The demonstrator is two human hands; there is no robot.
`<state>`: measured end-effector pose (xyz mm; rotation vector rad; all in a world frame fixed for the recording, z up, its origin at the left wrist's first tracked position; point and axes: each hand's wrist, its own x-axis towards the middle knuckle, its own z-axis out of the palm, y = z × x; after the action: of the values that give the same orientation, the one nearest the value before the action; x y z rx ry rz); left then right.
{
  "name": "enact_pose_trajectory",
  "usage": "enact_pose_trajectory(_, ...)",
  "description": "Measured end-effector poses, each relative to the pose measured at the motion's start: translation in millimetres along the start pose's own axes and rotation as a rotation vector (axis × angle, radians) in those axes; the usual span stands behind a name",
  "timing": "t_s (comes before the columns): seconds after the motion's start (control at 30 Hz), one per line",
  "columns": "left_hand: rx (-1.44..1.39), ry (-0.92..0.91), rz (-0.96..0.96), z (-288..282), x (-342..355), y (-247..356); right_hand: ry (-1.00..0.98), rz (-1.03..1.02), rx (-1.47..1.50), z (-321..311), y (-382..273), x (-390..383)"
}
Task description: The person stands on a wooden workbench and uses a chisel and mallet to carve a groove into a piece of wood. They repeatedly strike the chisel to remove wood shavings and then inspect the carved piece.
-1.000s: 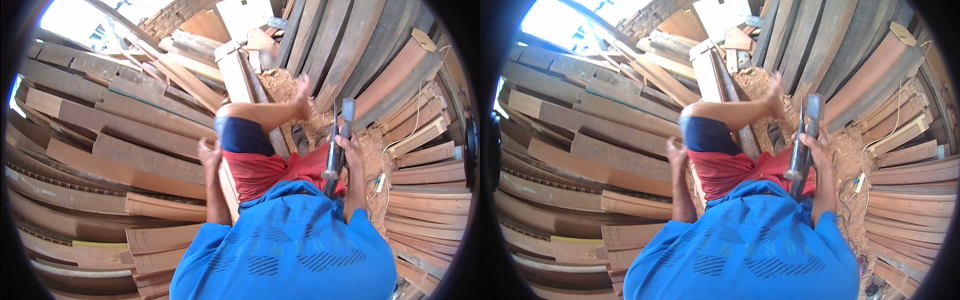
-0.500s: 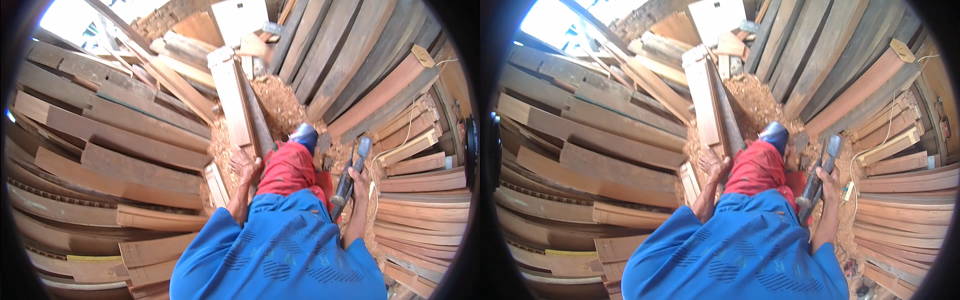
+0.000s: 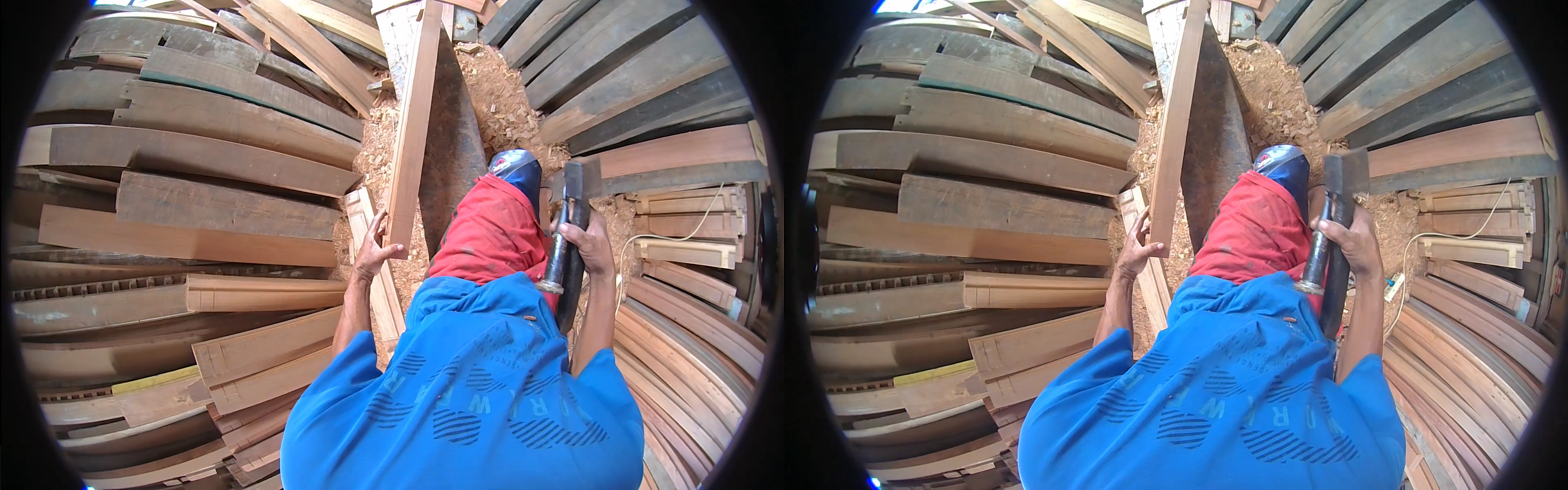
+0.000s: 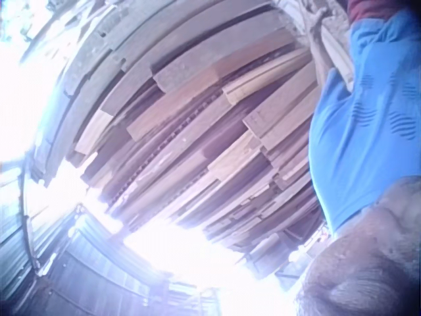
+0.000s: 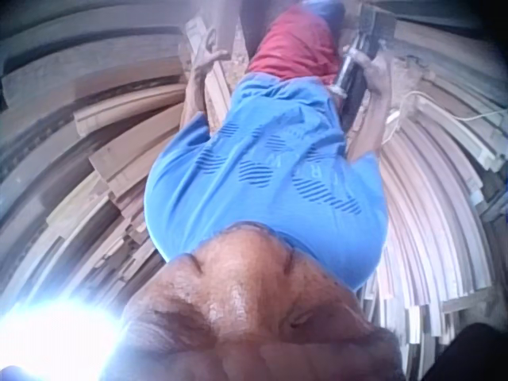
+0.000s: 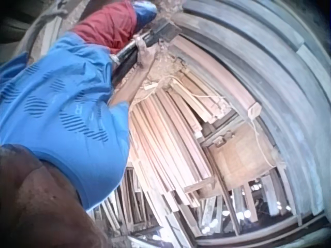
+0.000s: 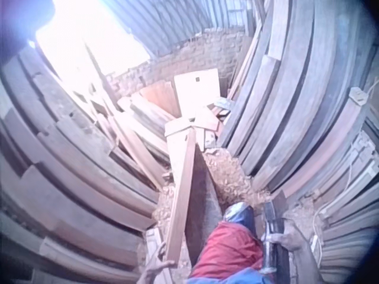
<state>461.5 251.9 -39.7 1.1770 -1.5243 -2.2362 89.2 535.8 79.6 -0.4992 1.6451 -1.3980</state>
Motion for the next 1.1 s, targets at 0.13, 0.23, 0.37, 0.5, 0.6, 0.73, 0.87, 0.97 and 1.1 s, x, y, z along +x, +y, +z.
enact_pose_trajectory(0.13, -0.028, -0.020, 0.019, -15, 5, -8, -0.086, -0.014, -0.070, 38, -5, 52)
enact_pose_trajectory(0.23, -0.073, -0.036, -0.007, -21, 10, -9, -0.116, 0.034, -0.240, 65, 21, 89)
enact_pose_trajectory(0.37, -0.112, -0.023, 0.005, -25, 10, -19, -0.216, 0.067, -0.493, 89, 21, 113)
enact_pose_trajectory(0.5, -0.113, -0.041, 0.011, -29, 12, -23, -0.171, 0.030, -0.518, 88, 30, 119)
enact_pose_trajectory(0.6, -0.059, -0.039, 0.035, -26, 16, -23, -0.213, 0.093, -0.393, 82, 36, 126)
enact_pose_trajectory(0.73, 0.601, 0.194, 0.215, -11, 31, -2, -0.222, 0.154, -0.147, 84, 26, 119)
enact_pose_trajectory(0.87, 1.073, 0.376, 0.304, -3, 61, 9, -0.204, 0.164, -0.176, 79, 33, 122)
enact_pose_trajectory(0.97, 1.069, 0.369, 0.254, -7, 79, 20, -0.197, 0.154, -0.221, 75, 36, 124)
enact_pose_trajectory(1.1, 0.905, 0.225, -0.022, -22, 99, 58, -0.196, 0.135, -0.122, 75, 37, 119)
